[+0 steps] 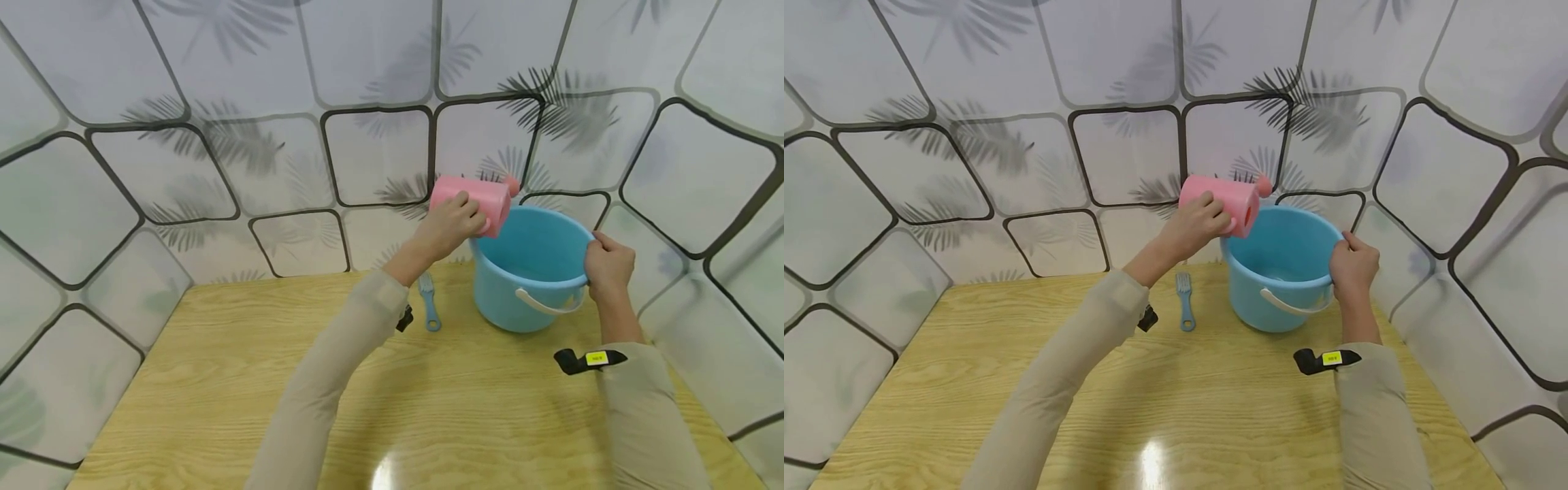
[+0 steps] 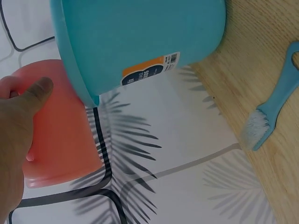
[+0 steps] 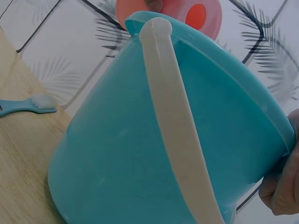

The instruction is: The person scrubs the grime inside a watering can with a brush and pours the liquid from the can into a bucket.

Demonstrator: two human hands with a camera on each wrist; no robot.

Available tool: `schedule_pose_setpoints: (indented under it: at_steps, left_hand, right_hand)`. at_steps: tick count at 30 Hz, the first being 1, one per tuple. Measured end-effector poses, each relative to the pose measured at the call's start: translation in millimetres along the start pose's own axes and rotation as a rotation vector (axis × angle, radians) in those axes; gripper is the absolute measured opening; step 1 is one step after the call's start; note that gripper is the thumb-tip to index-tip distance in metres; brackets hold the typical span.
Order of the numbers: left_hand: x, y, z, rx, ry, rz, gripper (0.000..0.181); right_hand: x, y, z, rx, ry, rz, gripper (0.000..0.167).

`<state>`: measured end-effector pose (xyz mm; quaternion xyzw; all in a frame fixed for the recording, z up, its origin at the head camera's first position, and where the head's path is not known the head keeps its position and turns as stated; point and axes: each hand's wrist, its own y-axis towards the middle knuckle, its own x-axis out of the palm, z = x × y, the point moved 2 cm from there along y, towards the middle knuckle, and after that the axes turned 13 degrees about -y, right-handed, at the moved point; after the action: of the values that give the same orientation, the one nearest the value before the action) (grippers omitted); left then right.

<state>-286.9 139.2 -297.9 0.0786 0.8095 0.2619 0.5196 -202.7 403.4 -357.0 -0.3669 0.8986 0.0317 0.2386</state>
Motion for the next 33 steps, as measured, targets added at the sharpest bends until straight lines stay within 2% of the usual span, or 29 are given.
schedule_pose_setpoints:
  at_steps: [4, 8, 18, 28, 33]
  left_hand:
    - [-1.7, 1.2, 1.4, 0.009, 0.073, -0.019, 0.019]
    - [-3.8, 2.3, 4.0, 0.027, 0.137, -0.007, 0.017]
    - [-8.1, 9.9, 5.1, 0.054, 0.159, -0.016, 0.010]
    - [-13.3, 17.9, 5.9, 0.067, 0.173, -0.053, 0.015]
    - [-14.8, 20.9, 6.0, 0.074, 0.207, -0.051, 0.015]
  right_hand:
    - [1, 0.5, 0, -0.011, -0.002, 0.016, 0.047]
    - [1, 0.7, 1, -0.017, -0.020, 0.016, 0.047]
    - [-2, -2.2, 0, -0.049, -0.040, 0.030, 0.047]
    - [0, 0.0, 1, -0.063, -0.039, 0.039, 0.047]
    - [0, 0.8, 1, -0.063, -0.056, 0.032, 0.047]
